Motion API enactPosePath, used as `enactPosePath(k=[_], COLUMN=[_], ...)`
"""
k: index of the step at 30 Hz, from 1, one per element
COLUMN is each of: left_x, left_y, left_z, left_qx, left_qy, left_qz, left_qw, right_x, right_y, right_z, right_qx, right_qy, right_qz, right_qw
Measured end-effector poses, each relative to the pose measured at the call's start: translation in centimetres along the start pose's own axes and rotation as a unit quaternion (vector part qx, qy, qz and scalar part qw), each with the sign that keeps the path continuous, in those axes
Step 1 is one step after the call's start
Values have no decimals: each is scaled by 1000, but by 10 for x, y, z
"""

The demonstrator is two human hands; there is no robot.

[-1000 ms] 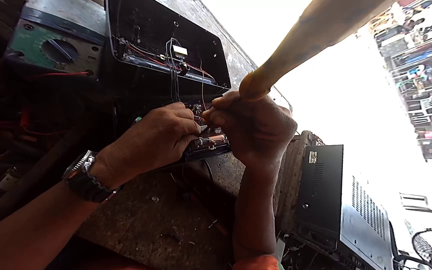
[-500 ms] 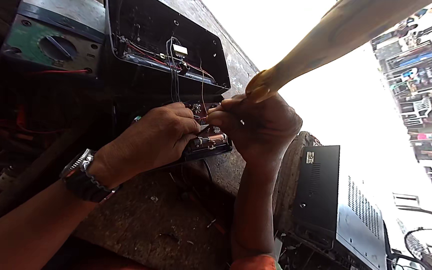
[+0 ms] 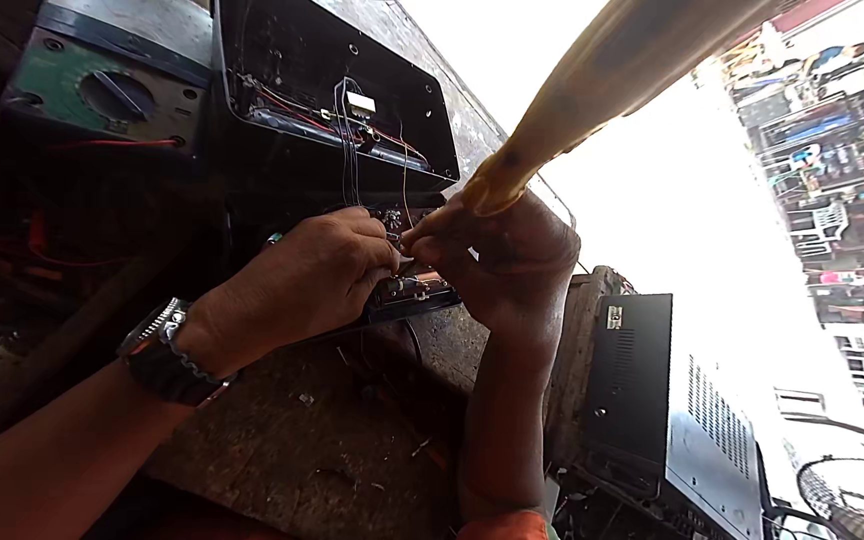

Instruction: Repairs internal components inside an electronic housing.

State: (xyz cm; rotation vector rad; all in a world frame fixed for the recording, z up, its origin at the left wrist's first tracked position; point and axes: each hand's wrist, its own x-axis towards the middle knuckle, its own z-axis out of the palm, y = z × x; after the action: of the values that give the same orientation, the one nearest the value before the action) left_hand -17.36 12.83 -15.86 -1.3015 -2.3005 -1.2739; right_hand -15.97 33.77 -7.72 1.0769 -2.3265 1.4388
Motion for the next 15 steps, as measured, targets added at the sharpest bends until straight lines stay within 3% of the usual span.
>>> enactPosePath(k=[15], left_x=[-2], left_y=[-2], left_z=[-1], left_qx=[-3], left_qy=[-19], left_qz=[1], left_qw=[1000], right_x=[-1], right_y=[2], right_z=[-2], right_qx=[22], right_qy=[62], right_qz=[-18], right_qw=[998])
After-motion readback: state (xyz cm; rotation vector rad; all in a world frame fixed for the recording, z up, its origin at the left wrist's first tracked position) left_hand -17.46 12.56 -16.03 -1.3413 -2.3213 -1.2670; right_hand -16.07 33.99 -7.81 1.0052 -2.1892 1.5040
